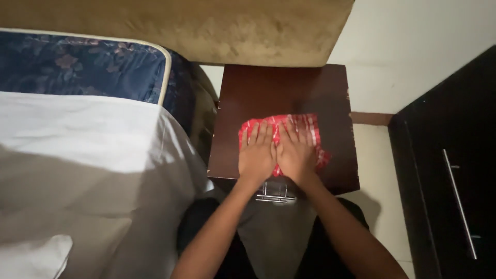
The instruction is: Wiping a wooden nightstand with a checkered cloth.
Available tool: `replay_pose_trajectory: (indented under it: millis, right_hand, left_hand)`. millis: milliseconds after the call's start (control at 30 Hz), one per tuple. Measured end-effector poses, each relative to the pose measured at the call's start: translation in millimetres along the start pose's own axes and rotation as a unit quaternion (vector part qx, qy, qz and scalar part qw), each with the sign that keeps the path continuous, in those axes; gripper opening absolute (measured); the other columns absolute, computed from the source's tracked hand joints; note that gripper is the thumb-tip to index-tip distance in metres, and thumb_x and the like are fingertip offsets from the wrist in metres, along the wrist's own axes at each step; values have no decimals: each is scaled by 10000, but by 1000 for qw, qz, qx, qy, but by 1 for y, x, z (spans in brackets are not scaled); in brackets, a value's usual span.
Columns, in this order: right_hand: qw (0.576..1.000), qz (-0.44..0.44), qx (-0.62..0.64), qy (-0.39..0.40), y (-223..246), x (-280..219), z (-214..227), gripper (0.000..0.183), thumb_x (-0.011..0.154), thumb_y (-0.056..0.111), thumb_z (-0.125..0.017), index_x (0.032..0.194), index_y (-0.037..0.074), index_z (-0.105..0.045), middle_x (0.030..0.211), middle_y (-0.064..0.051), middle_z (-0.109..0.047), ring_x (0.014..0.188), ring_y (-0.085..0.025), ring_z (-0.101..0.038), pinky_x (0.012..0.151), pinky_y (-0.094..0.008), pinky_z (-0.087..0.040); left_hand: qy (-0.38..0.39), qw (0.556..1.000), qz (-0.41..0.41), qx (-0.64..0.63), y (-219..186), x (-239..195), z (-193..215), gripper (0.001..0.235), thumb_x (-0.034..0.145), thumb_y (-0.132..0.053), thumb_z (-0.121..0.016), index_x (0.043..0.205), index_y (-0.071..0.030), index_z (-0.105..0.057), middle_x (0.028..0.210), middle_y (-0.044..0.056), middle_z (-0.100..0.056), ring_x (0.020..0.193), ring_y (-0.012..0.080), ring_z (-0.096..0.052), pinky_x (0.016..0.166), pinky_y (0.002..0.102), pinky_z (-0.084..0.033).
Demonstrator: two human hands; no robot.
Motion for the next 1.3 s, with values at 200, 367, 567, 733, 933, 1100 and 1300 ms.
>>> replay_pose_trajectory:
  millis: [200, 367, 567, 733, 933, 1100, 1300]
  right_hand:
    - [993, 57, -58, -80, -8, 63, -14, 542, 910, 308, -591, 1385, 52, -635, 1505, -164, -565, 1447, -385, -444, 1256, -535, -254]
    - [994, 43, -34, -97, -29, 116, -47, 512, 943, 303, -611, 1397, 67, -650, 1501, -137, -570, 1418, -396, -453, 1226, -528, -269]
    - [994, 40, -23, -100, -46, 151, -73, 498, 954, 275, -626, 1411, 78, -645, 1493, -115, -585, 1386, -385, -482, 1192, -561, -326]
    - [992, 59, -26, -107, -50, 148, -82, 488, 1022, 273, -610, 1465, 69, -599, 1526, -130, -565, 1436, -357, -457, 1196, -573, -317]
    - [996, 28, -19, -79, -26, 104, -48, 519, 961, 276, -605, 1425, 44, -614, 1519, -158, -564, 1380, -395, -457, 1179, -573, -305]
    - [992, 27, -55, -114, 6, 59, -14, 515, 951, 320, -589, 1396, 71, -662, 1559, -178, -504, 1472, -406, -411, 1256, -541, -243]
    - [1000, -14, 17, 23, 32, 6, -22, 629, 943, 329, -528, 1507, 51, -524, 1624, -155, -440, 1435, -408, -389, 1198, -548, -261]
  left_hand:
    - [10, 1000, 16, 8, 23, 66, -12, 579, 1028, -326, -357, 1537, -59, -433, 1625, 102, -382, 1518, 290, -305, 1255, 505, -135]
    - [4, 999, 36, 10, 40, 123, -21, 568, 1036, -326, -353, 1538, -76, -440, 1637, 79, -382, 1525, 274, -307, 1265, 497, -136]
    - [2, 999, 52, 11, 55, 163, -34, 553, 1033, -331, -365, 1531, -107, -451, 1636, 49, -382, 1524, 259, -307, 1261, 486, -147]
    - [4, 998, 60, 8, 53, 163, -33, 549, 1033, -330, -366, 1536, -125, -444, 1639, 35, -380, 1534, 240, -301, 1270, 477, -146]
    - [17, 999, 38, 34, 44, 115, -17, 582, 1033, -347, -339, 1562, -111, -392, 1650, 58, -349, 1532, 249, -281, 1260, 485, -127]
    - [31, 999, 19, 33, 34, 59, -4, 585, 1051, -349, -306, 1565, -81, -381, 1670, 69, -325, 1548, 261, -265, 1275, 480, -119]
    - [5, 1000, 20, 13, 32, -13, 13, 585, 1035, -334, -344, 1551, -63, -403, 1653, 86, -340, 1529, 269, -283, 1262, 499, -130]
Point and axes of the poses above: each hand's wrist, its own x-axis towards the middle knuckle, its own z-axis out of the back of the hand, y = z × x, the point moved 3 cm from there along x, towards the middle knuckle
